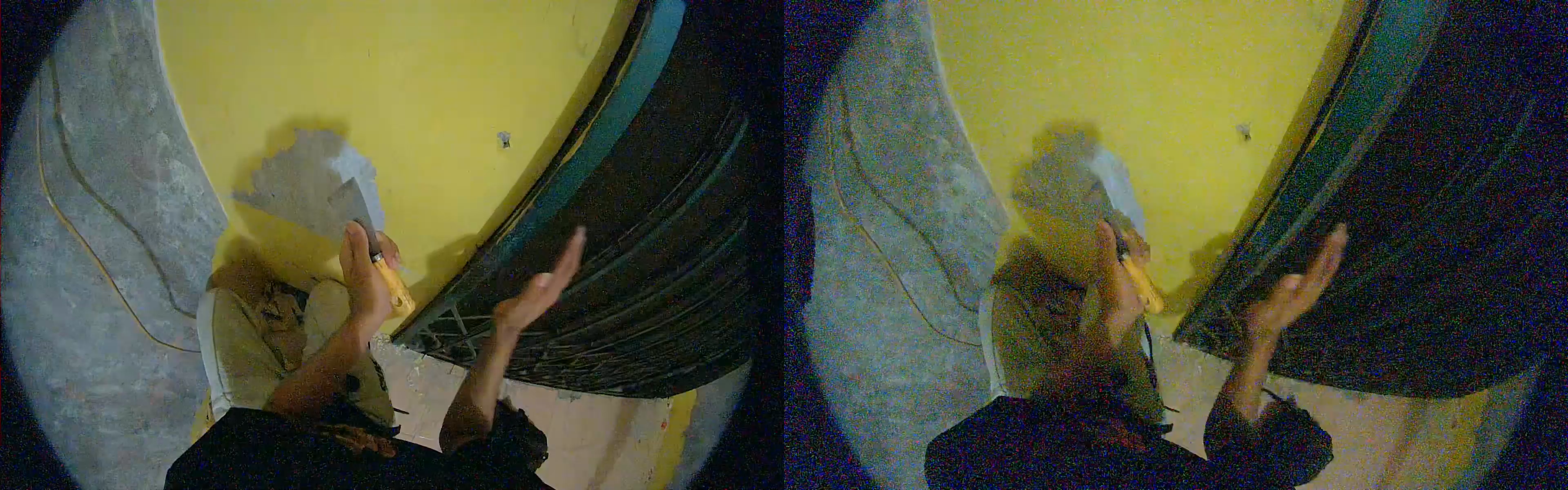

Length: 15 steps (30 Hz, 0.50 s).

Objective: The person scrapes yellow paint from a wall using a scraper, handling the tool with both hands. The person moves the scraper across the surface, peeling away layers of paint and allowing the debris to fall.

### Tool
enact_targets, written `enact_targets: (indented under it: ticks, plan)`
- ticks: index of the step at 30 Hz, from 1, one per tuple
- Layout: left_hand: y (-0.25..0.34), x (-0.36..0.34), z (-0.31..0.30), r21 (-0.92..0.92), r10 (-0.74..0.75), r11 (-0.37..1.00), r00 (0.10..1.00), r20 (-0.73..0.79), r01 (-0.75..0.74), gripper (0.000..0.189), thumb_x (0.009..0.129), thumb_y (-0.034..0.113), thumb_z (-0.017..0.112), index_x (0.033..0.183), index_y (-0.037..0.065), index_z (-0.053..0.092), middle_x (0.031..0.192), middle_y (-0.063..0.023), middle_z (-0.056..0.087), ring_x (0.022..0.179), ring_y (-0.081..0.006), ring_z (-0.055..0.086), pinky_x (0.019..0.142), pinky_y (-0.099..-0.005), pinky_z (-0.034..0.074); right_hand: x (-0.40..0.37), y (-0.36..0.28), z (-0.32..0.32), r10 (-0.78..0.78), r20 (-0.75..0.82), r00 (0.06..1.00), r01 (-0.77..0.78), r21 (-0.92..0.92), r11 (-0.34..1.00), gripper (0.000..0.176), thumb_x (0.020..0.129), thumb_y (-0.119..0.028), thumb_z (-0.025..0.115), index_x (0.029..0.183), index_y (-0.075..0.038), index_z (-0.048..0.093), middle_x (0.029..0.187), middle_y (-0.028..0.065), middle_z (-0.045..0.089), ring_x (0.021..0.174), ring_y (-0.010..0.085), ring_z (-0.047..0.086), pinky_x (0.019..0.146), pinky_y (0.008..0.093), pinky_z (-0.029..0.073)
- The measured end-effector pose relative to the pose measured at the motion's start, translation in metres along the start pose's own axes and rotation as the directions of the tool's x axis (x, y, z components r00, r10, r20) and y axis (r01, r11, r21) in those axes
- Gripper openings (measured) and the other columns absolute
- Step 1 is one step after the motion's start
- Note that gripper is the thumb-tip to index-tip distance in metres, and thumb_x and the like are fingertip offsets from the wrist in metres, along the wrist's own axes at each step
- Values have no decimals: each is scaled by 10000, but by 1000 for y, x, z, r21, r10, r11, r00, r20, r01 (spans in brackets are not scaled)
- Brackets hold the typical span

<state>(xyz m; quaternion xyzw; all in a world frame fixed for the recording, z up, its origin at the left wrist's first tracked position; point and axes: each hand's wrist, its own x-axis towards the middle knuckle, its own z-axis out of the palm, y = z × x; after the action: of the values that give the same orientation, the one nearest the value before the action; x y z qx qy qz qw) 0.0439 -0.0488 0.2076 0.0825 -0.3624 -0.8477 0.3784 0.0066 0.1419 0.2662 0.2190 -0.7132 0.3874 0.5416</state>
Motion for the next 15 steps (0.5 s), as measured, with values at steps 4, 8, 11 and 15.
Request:
enact_targets:
  ticks: [4, 8, 11, 15]
  plan:
    - [-5, -1, -5, 76, 16, 997, 999, 49, -20, 477, 1040, 473, 324, 760, 101, 428, 557, -25, 441, 515, -133, 433, 544, -293, 369, 10, 51, -4, 114, -304, 946, -59, 185, 981, 611, 1029, -378, 235, 1480, 33, 270, 1555, 187, 249, 1449, 289, 203, 1190, 434, 80]
    - [11, 1, -2, 79, 0, 997, 1000, 12, -1, 479, 1042, 466, 324, 746, 105, 431, 551, -24, 442, 515, -131, 433, 539, -290, 365, -59, 106, 65, 226, -28, 974, -203, 338, 919, 593, 1033, -372, 169, 1529, -47, 155, 1601, 88, 141, 1470, 243, 131, 1189, 395, 4]
    - [16, 4, -3, 77, -2, 997, 1000, -25, 4, 481, 1043, 461, 323, 737, 107, 433, 547, -23, 443, 515, -129, 433, 535, -288, 363, -16, 48, 44, 307, 60, 950, -296, 484, 823, 581, 1034, -339, 185, 1539, -57, 126, 1613, 78, 105, 1476, 242, 112, 1188, 375, -2]
    - [17, 11, -15, 26, -14, 1000, 1000, -18, 15, 477, 1037, 473, 339, 735, 117, 436, 549, -17, 447, 522, -121, 434, 524, -282, 353, -31, 84, 50, 193, 6, 981, -192, 117, 974, 563, 1037, -278, 241, 1526, -16, 145, 1605, 131, 97, 1474, 270, 115, 1192, 369, 63]
